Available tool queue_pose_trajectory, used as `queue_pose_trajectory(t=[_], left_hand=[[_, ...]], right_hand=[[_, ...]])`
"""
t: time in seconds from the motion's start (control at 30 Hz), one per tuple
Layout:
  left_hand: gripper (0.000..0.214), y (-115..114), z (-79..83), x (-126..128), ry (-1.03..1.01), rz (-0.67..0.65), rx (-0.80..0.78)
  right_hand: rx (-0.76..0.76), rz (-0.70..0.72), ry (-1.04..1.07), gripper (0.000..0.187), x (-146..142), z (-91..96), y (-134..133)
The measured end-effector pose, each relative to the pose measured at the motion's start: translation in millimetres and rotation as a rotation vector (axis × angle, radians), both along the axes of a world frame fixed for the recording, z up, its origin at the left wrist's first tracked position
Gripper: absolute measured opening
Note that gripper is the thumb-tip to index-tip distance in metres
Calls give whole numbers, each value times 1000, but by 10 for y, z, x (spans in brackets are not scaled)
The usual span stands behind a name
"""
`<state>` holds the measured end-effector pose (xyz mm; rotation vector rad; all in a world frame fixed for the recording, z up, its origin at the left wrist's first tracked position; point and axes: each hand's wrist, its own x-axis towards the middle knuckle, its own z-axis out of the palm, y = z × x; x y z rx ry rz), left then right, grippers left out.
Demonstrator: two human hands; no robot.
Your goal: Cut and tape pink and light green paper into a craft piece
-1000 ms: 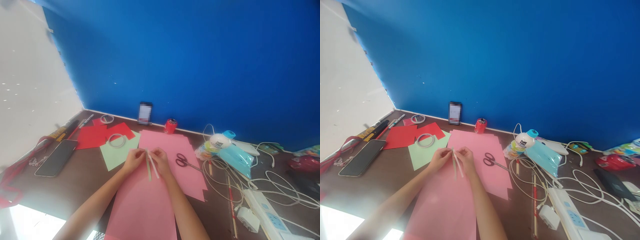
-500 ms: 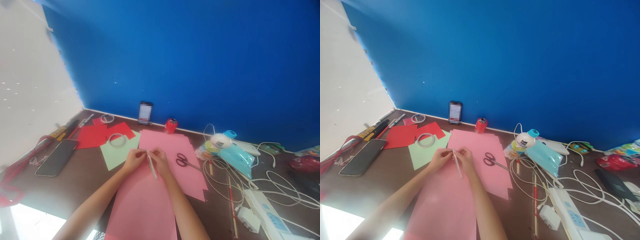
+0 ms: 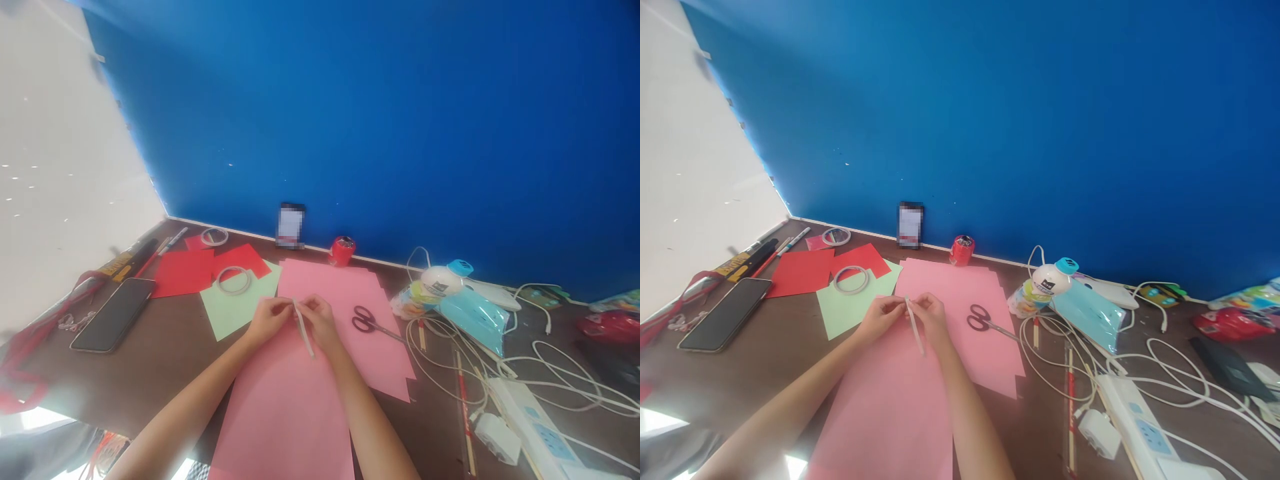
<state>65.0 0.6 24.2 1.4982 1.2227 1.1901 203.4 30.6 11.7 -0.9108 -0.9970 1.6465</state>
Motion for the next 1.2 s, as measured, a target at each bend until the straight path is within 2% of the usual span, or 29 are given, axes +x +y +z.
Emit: queue_pose_trajectory(t=[0.37,0.67,0.87,1.03,1.2], left_hand=[[28,5,-23,-27,25,23,-17],[30,9,-65,-30,128,61,1],[36,11,-49,-30,167,167,23],[36,47,-61,-76,96,220,2],[36,126,-84,-181,-104,258,-56]], right_hand=[[1,36,-7,24,5,-1,-19],[14,69,-38,26,-1,3,-26],[5,58,6,31,-12,-15,-37],[17,32,12,34,-29,-11,-27],[19,-28,-83,24,9,27,-16]])
